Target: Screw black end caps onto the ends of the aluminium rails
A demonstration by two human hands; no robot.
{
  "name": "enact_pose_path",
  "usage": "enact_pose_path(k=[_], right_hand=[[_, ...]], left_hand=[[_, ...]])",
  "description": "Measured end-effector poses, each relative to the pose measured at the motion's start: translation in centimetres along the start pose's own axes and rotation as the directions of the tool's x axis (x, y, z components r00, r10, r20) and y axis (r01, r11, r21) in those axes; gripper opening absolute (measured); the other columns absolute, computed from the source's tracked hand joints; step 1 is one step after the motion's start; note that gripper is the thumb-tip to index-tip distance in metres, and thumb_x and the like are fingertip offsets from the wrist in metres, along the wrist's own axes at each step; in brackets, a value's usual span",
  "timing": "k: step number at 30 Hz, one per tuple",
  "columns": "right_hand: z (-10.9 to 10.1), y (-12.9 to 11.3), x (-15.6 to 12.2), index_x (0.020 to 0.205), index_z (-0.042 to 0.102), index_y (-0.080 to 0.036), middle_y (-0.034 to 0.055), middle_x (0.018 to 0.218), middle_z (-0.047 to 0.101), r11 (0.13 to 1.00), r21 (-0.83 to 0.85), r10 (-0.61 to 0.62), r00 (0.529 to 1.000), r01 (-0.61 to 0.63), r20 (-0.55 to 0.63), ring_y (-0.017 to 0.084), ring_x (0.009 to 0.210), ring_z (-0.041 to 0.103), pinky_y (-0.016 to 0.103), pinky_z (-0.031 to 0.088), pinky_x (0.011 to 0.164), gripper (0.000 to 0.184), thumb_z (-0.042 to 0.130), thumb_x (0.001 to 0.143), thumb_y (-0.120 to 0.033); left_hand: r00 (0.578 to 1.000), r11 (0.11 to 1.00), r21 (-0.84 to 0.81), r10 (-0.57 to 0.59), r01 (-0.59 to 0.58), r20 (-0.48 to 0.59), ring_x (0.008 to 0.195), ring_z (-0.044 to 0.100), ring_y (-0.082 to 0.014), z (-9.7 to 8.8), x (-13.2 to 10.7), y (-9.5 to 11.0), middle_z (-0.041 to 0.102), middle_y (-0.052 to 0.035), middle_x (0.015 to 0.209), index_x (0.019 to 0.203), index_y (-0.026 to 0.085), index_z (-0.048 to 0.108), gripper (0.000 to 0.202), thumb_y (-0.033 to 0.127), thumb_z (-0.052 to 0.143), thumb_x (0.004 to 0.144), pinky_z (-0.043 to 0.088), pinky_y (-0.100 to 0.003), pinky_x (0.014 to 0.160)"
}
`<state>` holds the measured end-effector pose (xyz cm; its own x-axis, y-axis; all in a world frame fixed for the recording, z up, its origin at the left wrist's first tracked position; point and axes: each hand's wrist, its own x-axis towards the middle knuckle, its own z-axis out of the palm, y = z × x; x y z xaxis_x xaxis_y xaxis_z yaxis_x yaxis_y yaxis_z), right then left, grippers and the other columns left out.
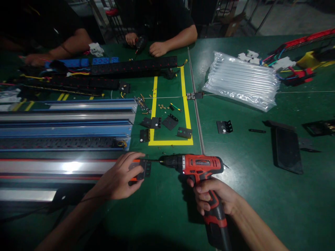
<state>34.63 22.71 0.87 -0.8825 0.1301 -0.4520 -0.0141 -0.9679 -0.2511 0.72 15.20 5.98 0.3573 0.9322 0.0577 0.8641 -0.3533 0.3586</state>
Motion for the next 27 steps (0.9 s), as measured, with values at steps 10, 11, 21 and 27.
enact_pose_path(k=[10,11,21,27], right_hand=[[0.02,0.12,0.05,0.099,0.059,-0.018,-0.011,0.05,0.043,1.0,0.013,-0.026,1.0,0.026,-0.003,0.006,0.041,0.044,0.025,0.051,0.055,0.021,0.062,0.078,-0.016],[0.04,0.1,0.06,0.099,0.059,-0.017,-0.011,0.05,0.043,0.999,0.015,-0.028,1.0,0.028,-0.004,0.006,0.041,0.044,0.025,0.052,0.055,0.021,0.062,0.078,-0.015],[0.27,-0.05,0.01,0.099,0.06,-0.017,-0.0105,0.05,0.042,0.999,0.035,-0.003,1.0,0.003,-0.016,0.006,0.041,0.043,0.025,0.051,0.055,0.021,0.061,0.078,-0.015],[0.13,0.24,0.04,0.1,0.06,-0.017,-0.01,0.051,0.043,0.999,0.02,-0.035,0.999,0.034,0.022,0.006,0.042,0.046,0.025,0.052,0.057,0.021,0.059,0.079,-0.014]], left_hand=[[1.0,1.0,0.0,0.0,0.0,0.009,0.122,0.046,-0.0316,-0.01,0.0,-0.04,0.047,-0.0121,0.133,0.087,0.019,0.058,0.016,0.017,0.066,0.073,0.046,-0.053,0.098],[1.0,1.0,0.001,0.003,-0.004,0.01,0.122,0.046,-0.0317,0.0,-0.01,-0.06,0.047,-0.0123,0.133,0.087,0.019,0.058,0.016,0.017,0.066,0.073,0.046,-0.054,0.097],[1.0,1.0,0.002,-0.004,0.004,0.016,0.123,0.045,-0.0316,-0.04,-0.01,-0.01,0.047,-0.0127,0.133,0.086,0.019,0.058,0.015,0.017,0.066,0.073,0.044,-0.053,0.1],[1.0,1.0,0.003,0.0,0.0,0.024,0.124,0.045,-0.0317,0.13,-0.07,-0.18,0.046,-0.013,0.133,0.088,0.019,0.059,0.015,0.019,0.065,0.075,0.044,-0.052,0.099]])
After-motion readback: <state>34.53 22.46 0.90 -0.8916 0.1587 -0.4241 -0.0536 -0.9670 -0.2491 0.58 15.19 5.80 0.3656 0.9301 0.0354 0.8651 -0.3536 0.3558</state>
